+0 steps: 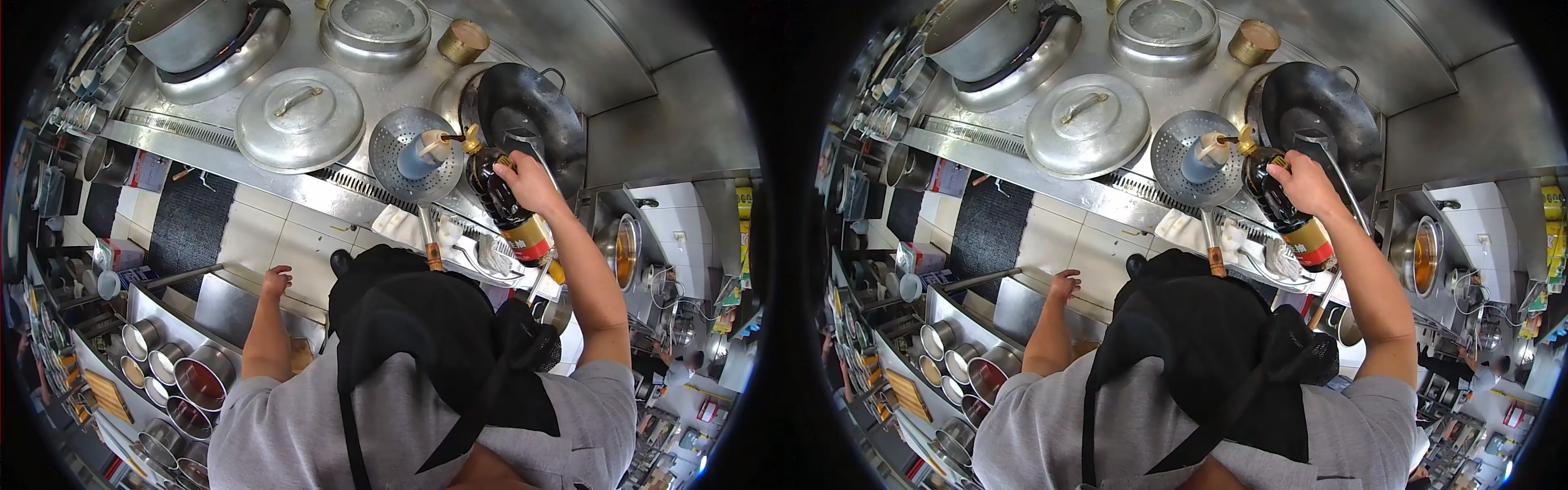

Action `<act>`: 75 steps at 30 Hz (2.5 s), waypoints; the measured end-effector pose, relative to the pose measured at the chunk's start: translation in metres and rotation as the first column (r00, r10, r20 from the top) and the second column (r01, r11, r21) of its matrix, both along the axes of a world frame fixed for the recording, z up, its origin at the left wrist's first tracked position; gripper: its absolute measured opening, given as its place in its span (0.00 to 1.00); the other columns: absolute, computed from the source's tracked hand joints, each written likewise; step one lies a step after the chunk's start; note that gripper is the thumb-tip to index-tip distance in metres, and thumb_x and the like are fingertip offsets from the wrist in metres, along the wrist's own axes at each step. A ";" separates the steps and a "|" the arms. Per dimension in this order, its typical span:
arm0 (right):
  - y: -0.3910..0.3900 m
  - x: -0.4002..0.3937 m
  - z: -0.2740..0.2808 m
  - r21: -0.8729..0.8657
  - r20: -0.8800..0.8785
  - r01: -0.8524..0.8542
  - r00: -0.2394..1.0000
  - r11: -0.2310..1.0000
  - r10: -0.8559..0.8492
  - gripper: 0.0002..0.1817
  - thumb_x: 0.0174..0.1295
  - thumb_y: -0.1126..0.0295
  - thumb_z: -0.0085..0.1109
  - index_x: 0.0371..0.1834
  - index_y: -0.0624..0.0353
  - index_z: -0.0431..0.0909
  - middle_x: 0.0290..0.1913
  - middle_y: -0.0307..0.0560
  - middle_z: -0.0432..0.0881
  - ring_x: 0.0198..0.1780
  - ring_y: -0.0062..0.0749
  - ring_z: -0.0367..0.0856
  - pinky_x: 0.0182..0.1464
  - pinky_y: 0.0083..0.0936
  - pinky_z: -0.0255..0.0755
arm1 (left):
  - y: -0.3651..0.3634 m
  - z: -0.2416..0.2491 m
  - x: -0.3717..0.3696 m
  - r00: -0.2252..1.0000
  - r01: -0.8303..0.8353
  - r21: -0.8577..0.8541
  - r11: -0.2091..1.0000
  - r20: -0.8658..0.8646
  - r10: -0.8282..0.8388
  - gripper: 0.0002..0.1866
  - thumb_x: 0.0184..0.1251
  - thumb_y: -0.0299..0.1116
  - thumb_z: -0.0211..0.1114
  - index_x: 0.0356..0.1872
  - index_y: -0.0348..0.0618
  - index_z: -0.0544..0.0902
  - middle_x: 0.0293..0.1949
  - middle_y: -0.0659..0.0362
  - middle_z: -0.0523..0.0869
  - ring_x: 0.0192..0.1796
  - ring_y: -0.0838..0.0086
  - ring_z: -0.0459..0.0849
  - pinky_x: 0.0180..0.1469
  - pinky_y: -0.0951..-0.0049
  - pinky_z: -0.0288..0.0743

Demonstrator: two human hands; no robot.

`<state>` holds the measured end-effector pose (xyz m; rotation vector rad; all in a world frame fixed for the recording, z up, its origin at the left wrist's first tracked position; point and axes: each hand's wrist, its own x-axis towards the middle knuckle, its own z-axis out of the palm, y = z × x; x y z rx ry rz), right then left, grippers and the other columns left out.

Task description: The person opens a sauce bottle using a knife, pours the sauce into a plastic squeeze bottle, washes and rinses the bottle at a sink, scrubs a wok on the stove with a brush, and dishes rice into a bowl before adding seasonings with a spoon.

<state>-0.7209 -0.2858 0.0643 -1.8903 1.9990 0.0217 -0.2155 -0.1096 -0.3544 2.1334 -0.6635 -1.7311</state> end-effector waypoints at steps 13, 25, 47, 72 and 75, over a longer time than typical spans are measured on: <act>-0.002 -0.001 0.003 0.026 -0.008 -0.005 1.000 1.000 0.006 0.23 0.69 0.53 0.56 0.42 0.69 0.76 0.40 0.69 0.82 0.49 0.64 0.80 0.51 0.47 0.71 | -0.003 -0.001 -0.002 1.000 0.027 -0.002 1.000 0.002 -0.027 0.18 0.57 0.20 0.64 0.50 0.47 0.86 0.33 0.55 0.88 0.27 0.73 0.85 0.17 0.73 0.68; -0.003 0.000 0.002 0.036 -0.013 -0.004 1.000 0.999 0.004 0.23 0.69 0.53 0.56 0.42 0.69 0.76 0.41 0.69 0.82 0.49 0.64 0.80 0.51 0.46 0.71 | -0.007 0.001 -0.005 1.000 -0.003 0.000 1.000 -0.002 0.003 0.19 0.59 0.18 0.58 0.50 0.45 0.85 0.31 0.56 0.88 0.24 0.75 0.83 0.16 0.74 0.65; -0.004 -0.004 -0.012 -0.040 0.040 -0.030 0.999 0.999 0.031 0.21 0.69 0.55 0.57 0.37 0.68 0.75 0.33 0.66 0.80 0.40 0.61 0.81 0.44 0.44 0.71 | -0.005 -0.004 -0.003 0.999 0.044 0.049 0.998 0.025 -0.045 0.21 0.60 0.19 0.54 0.52 0.47 0.85 0.35 0.55 0.89 0.26 0.74 0.85 0.19 0.72 0.68; -0.006 0.002 -0.018 -0.001 0.070 0.020 0.997 1.000 -0.020 0.22 0.68 0.54 0.58 0.38 0.69 0.76 0.35 0.66 0.81 0.43 0.61 0.81 0.46 0.45 0.72 | -0.007 -0.003 -0.002 0.996 0.071 0.049 0.996 0.057 -0.074 0.21 0.56 0.17 0.60 0.51 0.47 0.85 0.33 0.53 0.89 0.27 0.71 0.85 0.20 0.68 0.70; -0.005 0.000 -0.023 -0.010 0.064 0.024 0.998 1.000 -0.024 0.23 0.68 0.53 0.58 0.39 0.68 0.75 0.38 0.67 0.82 0.47 0.64 0.81 0.48 0.46 0.72 | -0.009 0.001 -0.002 0.994 0.076 0.048 0.996 0.071 -0.079 0.21 0.57 0.18 0.61 0.51 0.47 0.85 0.33 0.52 0.89 0.26 0.71 0.85 0.20 0.69 0.71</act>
